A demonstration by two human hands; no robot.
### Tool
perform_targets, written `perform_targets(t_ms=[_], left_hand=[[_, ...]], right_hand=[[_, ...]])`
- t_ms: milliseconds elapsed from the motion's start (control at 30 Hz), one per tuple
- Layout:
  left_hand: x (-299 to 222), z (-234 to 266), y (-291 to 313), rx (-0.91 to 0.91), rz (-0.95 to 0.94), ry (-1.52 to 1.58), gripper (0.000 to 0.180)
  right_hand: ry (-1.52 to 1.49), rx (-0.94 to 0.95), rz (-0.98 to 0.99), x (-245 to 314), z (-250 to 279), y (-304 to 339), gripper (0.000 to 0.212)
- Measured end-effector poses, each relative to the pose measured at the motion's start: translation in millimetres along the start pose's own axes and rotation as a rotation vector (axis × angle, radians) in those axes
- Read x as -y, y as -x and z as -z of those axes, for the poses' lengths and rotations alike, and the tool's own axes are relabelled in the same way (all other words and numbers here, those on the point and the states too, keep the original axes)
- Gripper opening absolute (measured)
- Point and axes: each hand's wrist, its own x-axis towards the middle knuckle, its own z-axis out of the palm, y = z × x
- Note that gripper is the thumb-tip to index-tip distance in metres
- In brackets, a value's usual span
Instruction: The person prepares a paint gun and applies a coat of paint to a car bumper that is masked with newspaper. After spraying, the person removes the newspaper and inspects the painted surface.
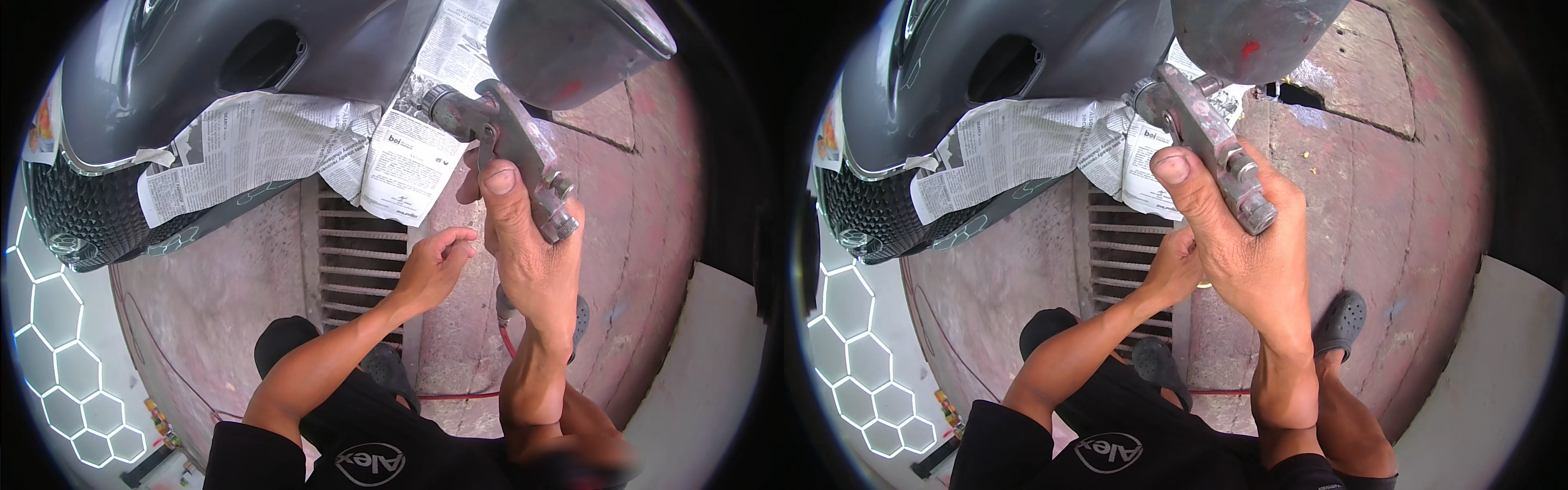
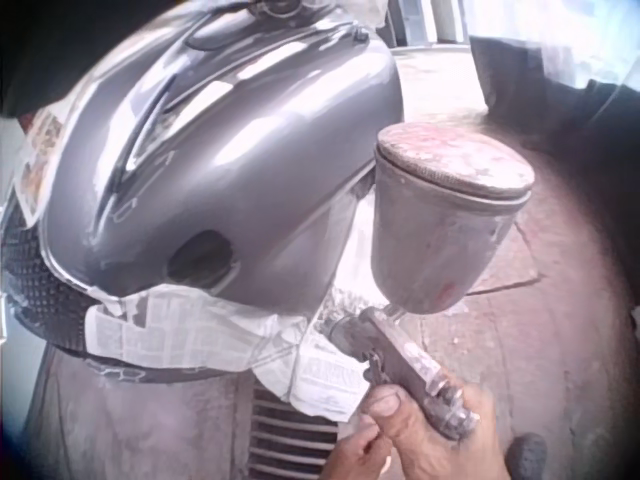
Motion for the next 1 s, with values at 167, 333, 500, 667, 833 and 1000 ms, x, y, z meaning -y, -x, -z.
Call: perform_targets(t_ms=[167, 333, 500, 667, 833, 1000], left_hand=[[4.1, -3.6, -1.2, 0.006, 0.012, 0.015, 0.031], [2.0, -4.5, -0.7, 0.029, 0.109, 0.025, 0.028], [-2.9, -6.0, 2.3, 0.007, 0.108, 0.012, 0.027], [-8.6, -6.7, 1.2, 0.034, 0.129, -0.015, 0.027], [-10.0, -9.4, 1.9, 0.028, 0.106, -0.003, 0.028], [-7.8, -8.9, 2.8, 0.026, 0.12, -0.009, 0.028]], right_hand=[[-0.027, 0.064, -0.027, -0.8, 6.9, -3.4, 0.052], [-0.009, -0.012, -0.025, -8.1, 14.4, -18.4, 0.054], [0.018, -0.057, -0.006, -6.6, 20.8, -24.4, 0.057], [-0.025, 0.025, -0.028, -6.7, 20.2, -23.1, 0.058], [0.023, -0.091, 0.022, -8.5, 27.8, -37.9, 0.061], [0.041, -0.097, 0.0, -9.5, 33.7, -35.0, 0.061]])
